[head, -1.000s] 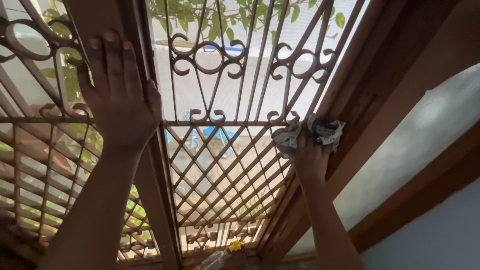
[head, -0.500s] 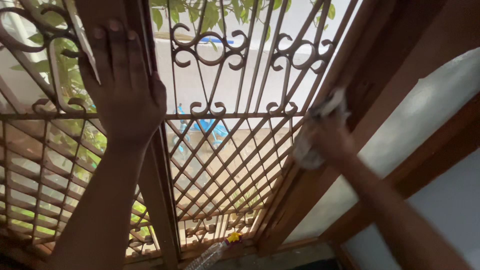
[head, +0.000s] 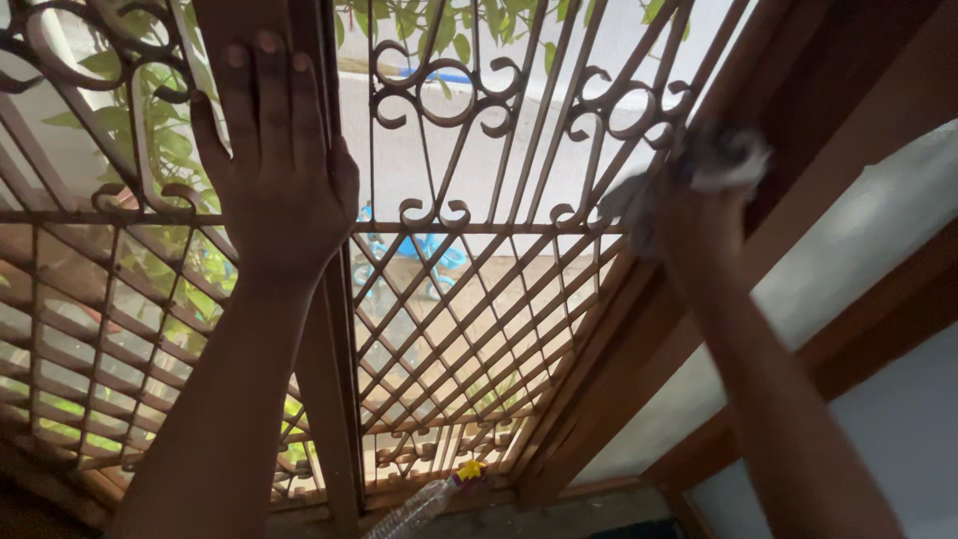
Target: The person wipes the glass and metal frame of a window using a cloth by hand, covering various sections of the lattice and the central wooden support.
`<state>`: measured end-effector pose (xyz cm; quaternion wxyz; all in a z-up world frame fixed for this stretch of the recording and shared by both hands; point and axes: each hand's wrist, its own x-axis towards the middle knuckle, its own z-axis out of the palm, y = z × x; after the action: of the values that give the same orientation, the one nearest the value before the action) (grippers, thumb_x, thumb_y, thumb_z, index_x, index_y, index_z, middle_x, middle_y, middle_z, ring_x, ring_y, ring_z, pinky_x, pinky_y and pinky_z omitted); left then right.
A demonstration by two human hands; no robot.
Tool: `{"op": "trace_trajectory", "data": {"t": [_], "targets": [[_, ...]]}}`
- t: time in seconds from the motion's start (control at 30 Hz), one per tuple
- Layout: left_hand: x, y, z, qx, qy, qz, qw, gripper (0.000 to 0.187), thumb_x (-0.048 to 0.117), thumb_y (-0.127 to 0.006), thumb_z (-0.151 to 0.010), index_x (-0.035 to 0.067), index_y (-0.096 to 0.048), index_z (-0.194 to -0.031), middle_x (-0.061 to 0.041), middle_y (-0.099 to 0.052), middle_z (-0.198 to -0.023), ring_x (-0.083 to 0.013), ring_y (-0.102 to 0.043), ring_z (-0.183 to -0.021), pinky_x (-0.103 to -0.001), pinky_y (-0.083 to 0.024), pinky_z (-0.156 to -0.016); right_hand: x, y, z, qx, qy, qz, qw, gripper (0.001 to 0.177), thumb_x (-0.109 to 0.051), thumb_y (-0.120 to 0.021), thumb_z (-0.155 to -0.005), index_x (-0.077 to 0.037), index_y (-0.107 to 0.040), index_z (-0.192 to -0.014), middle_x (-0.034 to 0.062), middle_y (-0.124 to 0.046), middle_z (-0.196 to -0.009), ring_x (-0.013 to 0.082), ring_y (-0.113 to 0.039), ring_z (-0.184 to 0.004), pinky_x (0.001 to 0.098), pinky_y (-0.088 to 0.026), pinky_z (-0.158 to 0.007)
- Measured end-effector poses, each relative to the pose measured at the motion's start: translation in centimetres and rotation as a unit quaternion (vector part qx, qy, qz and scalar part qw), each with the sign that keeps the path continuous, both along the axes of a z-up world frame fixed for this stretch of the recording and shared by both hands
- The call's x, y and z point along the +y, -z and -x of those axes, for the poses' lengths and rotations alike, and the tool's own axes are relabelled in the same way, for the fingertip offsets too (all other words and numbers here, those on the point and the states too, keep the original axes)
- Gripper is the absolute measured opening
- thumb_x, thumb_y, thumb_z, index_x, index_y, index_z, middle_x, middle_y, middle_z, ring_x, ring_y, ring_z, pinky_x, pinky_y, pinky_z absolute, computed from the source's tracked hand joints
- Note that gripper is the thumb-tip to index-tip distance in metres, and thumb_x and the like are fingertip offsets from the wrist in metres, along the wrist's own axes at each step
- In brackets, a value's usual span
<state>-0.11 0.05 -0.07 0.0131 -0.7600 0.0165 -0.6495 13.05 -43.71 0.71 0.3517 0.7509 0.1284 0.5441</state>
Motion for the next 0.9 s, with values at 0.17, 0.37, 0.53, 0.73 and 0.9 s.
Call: {"op": "trace_trajectory", "data": {"t": [0.17,0.37,0.53,0.73,0.9], "targets": [[0.0,-0.2,0.0,0.003,0.009,0.003,1.000,0.053,0.025,-0.046,-0.118,0.001,-0.041,-0.165,-0.019,-0.035,-0.171,-0.0399,-0.031,-0.159,-0.066,-0.024,-0.126,-0.5,9.3,-0.1,0.114,-0.022,-0.055,0.992,0.030,-0.015,-0.062,-0.109,0.005,-0.058,-0.132,0.0360,-0.055,-0.149,0.0450,-0.055,-0.132,0.0630,-0.048,-0.102],[0.1,-0.1,-0.2,0.003,-0.005,0.000,1.000,0.053,0.024,-0.047,-0.119,0.001,-0.040,-0.165,-0.020,-0.035,-0.171,-0.0405,-0.031,-0.159,-0.067,-0.022,-0.126,0.2,16.8,1.0,0.167,-0.010,-0.019,0.986,0.046,-0.019,-0.067,-0.080,-0.008,-0.069,-0.125,0.0187,-0.063,-0.134,0.0416,-0.060,-0.123,0.0660,-0.049,-0.095],[0.1,-0.1,0.0,0.001,-0.027,-0.019,0.999,0.050,0.021,-0.048,-0.118,-0.001,-0.043,-0.162,-0.022,-0.036,-0.171,-0.0432,-0.031,-0.159,-0.071,-0.020,-0.125,1.2,22.3,3.8,0.301,-0.026,-0.080,0.950,0.020,-0.023,-0.069,-0.084,-0.014,-0.071,-0.101,0.0150,-0.068,-0.123,0.0381,-0.064,-0.119,0.0556,-0.051,-0.104],[-0.3,0.1,0.0,0.008,-0.110,-0.142,0.984,0.045,0.020,-0.048,-0.116,0.002,-0.049,-0.158,-0.021,-0.038,-0.170,-0.0443,-0.032,-0.156,-0.071,-0.020,-0.123,2.9,23.2,4.5,0.428,-0.147,-0.617,0.643,0.037,-0.032,-0.069,-0.087,-0.003,-0.073,-0.108,0.0226,-0.074,-0.106,0.0412,-0.070,-0.106,0.0473,-0.055,-0.090],[-2.6,2.0,-1.6,0.068,-0.222,-0.277,0.932,0.050,0.029,-0.053,-0.112,0.014,-0.053,-0.160,-0.013,-0.037,-0.173,-0.0342,-0.033,-0.159,-0.066,-0.022,-0.125,3.4,14.2,7.3,0.184,-0.327,-0.672,0.639,0.060,-0.021,-0.063,-0.092,0.003,-0.043,-0.144,0.0239,-0.067,-0.124,0.0371,-0.068,-0.109,0.0452,-0.053,-0.093]]}}
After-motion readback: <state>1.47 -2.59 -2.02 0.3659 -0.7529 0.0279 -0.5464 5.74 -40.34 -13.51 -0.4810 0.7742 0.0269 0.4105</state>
